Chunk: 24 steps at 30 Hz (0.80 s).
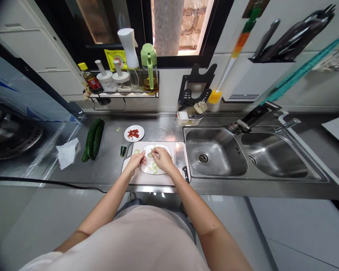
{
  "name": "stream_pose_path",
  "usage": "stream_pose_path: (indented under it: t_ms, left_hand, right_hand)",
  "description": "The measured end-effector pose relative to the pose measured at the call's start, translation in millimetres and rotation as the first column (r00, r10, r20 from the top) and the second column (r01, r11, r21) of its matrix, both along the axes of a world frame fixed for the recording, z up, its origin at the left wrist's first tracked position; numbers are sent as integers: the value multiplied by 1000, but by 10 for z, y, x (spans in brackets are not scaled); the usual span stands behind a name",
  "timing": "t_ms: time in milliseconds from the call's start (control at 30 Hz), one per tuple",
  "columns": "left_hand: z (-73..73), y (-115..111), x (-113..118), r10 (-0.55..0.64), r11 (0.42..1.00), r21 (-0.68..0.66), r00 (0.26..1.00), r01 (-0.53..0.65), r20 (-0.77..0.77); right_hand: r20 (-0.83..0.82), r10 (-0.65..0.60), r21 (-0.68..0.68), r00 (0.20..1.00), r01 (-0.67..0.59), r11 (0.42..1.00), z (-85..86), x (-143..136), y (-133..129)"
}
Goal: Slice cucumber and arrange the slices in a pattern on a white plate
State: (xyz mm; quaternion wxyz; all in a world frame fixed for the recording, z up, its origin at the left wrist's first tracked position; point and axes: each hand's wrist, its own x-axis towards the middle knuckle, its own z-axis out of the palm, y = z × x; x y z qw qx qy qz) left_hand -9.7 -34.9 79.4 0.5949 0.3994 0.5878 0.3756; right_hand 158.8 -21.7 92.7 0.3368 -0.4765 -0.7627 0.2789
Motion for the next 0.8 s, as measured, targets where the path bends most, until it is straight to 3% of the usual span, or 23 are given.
stream_pose_path:
  t_ms: [100, 167, 467, 800]
  left_hand:
    - [12, -18, 9, -57, 981, -180, 992, 77, 113]
    - [19, -7, 10, -43, 972, -220, 985, 80, 168]
    - [80, 41, -42, 38, 985, -173, 970, 4, 242]
    - [280, 121, -93, 0, 997, -78, 982, 15, 188]
  right_hand:
    - [18, 6, 26, 1000, -6, 1000, 32, 2, -22]
    - [41, 16, 40, 999, -18, 999, 59, -1, -36]
    - [103, 80, 92, 991, -89, 992, 167, 14, -59]
    - [125, 78, 120, 989, -93, 988, 262, 28, -47]
